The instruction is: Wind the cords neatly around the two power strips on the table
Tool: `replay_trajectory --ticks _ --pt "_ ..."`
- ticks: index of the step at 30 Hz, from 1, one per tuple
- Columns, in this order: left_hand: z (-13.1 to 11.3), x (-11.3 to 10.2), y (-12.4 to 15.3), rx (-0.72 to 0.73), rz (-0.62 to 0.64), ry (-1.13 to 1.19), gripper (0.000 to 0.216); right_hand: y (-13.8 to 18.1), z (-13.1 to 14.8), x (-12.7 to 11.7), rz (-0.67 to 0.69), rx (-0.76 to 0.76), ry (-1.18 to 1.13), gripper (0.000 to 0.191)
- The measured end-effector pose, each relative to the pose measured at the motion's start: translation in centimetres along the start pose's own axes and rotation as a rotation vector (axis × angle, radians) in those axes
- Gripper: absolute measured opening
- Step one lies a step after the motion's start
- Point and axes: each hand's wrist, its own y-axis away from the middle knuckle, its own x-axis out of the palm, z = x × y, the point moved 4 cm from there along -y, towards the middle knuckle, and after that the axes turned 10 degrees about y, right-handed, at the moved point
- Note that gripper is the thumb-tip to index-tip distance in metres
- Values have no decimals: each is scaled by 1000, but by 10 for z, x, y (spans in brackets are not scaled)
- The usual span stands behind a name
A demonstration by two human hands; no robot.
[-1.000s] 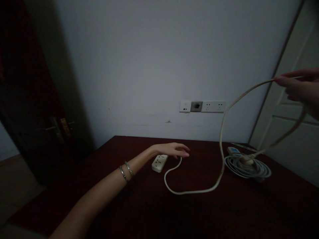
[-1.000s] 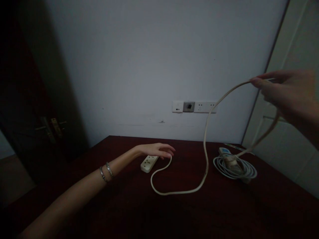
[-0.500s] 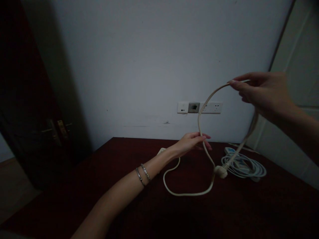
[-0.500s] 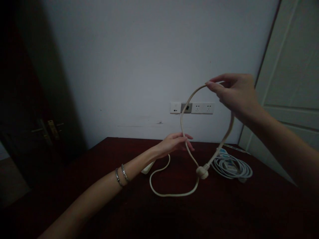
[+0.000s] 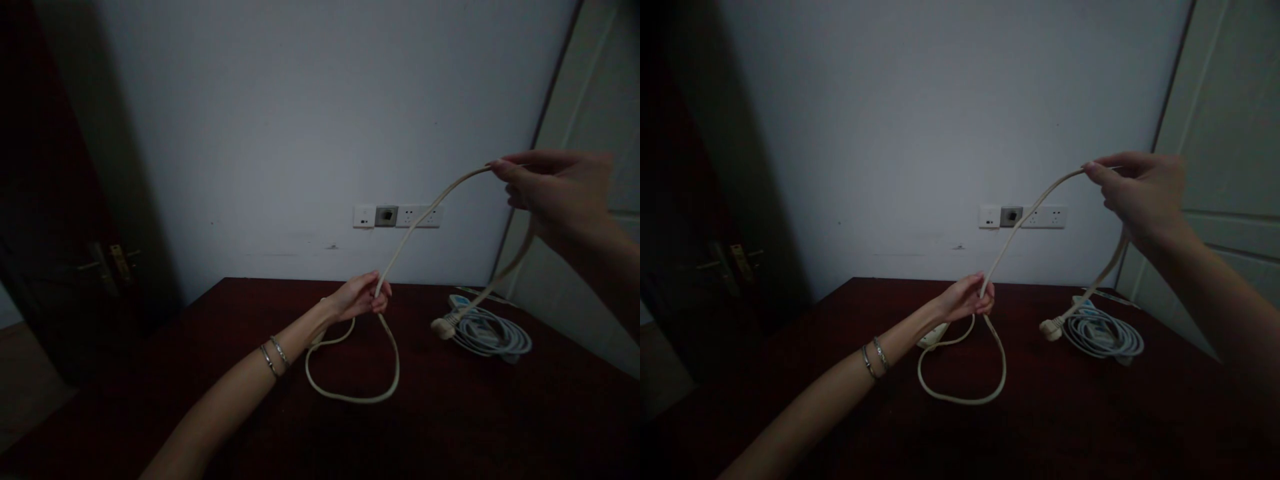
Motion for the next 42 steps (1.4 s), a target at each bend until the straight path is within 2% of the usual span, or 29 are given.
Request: replay_trajectory --ticks 4,9,18,21,27,32,35,38,42 --pt "-11 -3 6 -46 23 -2 33 3 -12 3 -2 95 -117 17" --pt "-11 -5 13 -129 97 98 37 6 -16 6 -1 147 -213 13" --pt "-15 -8 22 -134 29 172 37 -5 -34 0 -41 141 -217 13" --pt "-14 -8 23 -199 23 150 36 -3 -34 -3 -50 136 -139 15" --pt "11 14 22 -413 83 26 33 -5 -28 -4 -56 60 47 29" --pt "45 46 22 -566 213 -4 31 -3 -26 14 58 -60 163 33" --pt "59 57 22 -650 261 11 31 4 -22 27 135 -84 174 30" --pt "58 51 24 -654 219 14 32 5 -21 32 148 -54 126 27" --pt "32 19 30 -467 83 54 42 -5 -24 19 37 79 37 27"
